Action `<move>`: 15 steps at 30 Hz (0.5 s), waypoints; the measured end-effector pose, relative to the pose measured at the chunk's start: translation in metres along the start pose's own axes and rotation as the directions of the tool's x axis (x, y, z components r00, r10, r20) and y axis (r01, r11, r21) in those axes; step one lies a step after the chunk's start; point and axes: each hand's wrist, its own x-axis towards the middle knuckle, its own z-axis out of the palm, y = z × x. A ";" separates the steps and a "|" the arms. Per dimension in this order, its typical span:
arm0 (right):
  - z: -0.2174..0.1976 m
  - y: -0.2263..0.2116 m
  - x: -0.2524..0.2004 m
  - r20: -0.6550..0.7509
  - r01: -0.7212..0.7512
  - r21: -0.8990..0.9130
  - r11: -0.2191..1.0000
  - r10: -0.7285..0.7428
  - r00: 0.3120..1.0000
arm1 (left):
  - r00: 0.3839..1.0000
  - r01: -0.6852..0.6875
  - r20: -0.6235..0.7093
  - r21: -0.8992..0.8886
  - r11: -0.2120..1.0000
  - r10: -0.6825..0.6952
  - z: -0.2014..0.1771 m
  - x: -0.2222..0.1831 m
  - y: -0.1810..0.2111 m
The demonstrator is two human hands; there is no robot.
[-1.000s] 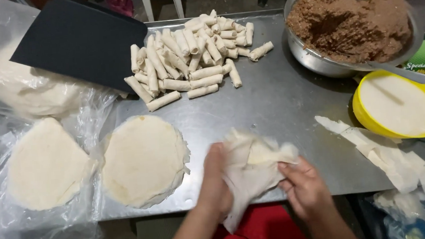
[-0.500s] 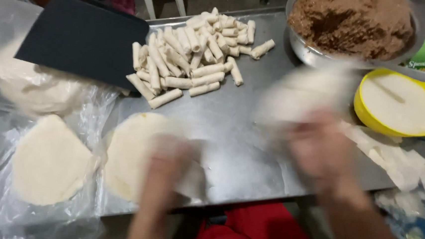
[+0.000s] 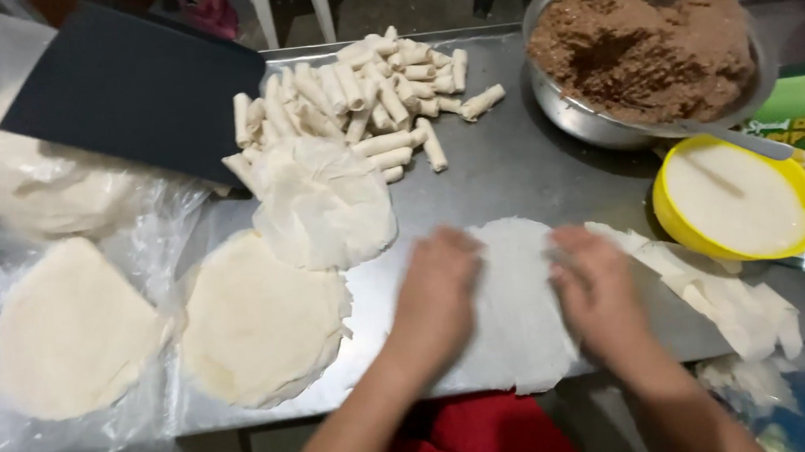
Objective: Rolling lumpia by placing meat filling on thin wrappers and folding them into cylinders on a metal prep table.
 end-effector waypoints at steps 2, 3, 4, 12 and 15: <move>0.021 0.027 -0.008 0.329 0.275 -0.419 0.865 -0.138 0.934 | 0.936 -0.102 0.352 0.233 0.967 0.014 0.026 -0.005 0.022; 0.014 0.032 -0.001 0.326 0.271 -0.422 0.865 -0.134 0.936 | 0.935 -0.105 0.354 0.230 0.968 0.017 0.040 -0.015 0.013; 0.007 0.037 0.007 0.305 0.434 -0.360 0.826 -0.335 0.891 | 0.918 -0.156 0.398 0.348 0.925 0.005 0.053 -0.026 0.004; -0.150 0.005 0.129 -0.023 0.129 -0.877 0.463 -0.308 0.951 | 0.953 -0.268 0.112 0.741 0.615 0.280 0.082 -0.048 -0.026; -0.172 0.037 0.159 0.134 0.142 -0.962 0.234 -0.052 0.990 | 0.950 -0.252 0.077 0.759 0.601 0.301 0.081 -0.046 -0.025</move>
